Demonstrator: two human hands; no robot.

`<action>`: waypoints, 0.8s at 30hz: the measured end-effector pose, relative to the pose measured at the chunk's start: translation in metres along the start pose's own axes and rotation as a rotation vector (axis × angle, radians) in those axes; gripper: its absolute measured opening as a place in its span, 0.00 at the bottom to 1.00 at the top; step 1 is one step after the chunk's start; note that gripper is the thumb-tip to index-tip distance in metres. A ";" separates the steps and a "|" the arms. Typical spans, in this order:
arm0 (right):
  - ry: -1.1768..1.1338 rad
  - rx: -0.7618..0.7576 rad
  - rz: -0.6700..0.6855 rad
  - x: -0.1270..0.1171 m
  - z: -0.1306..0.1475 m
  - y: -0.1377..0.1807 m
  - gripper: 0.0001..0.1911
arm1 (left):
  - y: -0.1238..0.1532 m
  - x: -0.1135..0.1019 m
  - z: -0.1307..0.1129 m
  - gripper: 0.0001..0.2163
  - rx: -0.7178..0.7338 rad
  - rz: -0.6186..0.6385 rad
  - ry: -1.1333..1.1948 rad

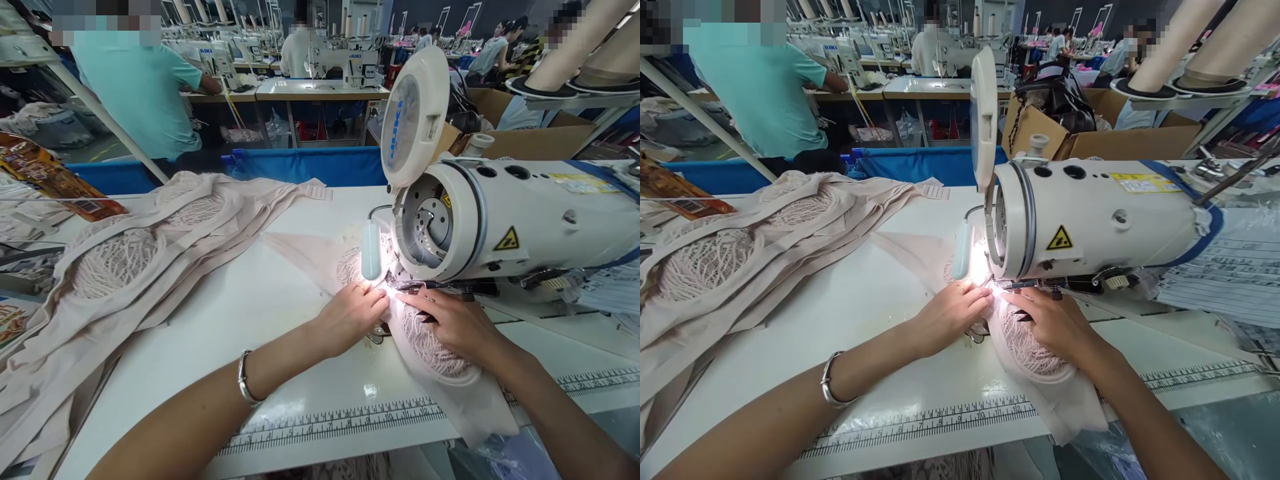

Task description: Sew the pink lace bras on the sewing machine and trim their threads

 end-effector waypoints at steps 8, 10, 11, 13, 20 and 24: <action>0.015 0.014 0.024 -0.006 0.002 0.001 0.32 | 0.001 0.015 0.017 0.16 -0.087 -0.023 0.059; 0.019 0.014 0.008 -0.009 0.003 0.001 0.32 | 0.000 0.018 0.020 0.17 -0.092 -0.032 0.058; 0.020 0.015 -0.007 -0.011 0.003 0.001 0.32 | -0.001 0.019 0.022 0.18 -0.095 -0.036 0.057; 0.020 0.023 -0.022 -0.013 0.004 0.001 0.30 | -0.001 0.020 0.024 0.17 -0.106 -0.037 0.058; 0.036 0.211 -0.095 -0.009 0.003 -0.010 0.09 | -0.005 0.009 0.018 0.16 -0.139 -0.050 -0.003; -0.047 0.334 -0.015 -0.005 0.003 -0.014 0.12 | -0.008 -0.001 -0.006 0.10 -0.144 0.031 -0.053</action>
Point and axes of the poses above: each hand's wrist, its own y-axis away from the middle knuckle, its own x-axis out of the palm, z = x × y, the point moved 2 cm from there along -y, towards the middle knuckle, and after that the axes turned 3 degrees about -x, right-handed, at the moved point
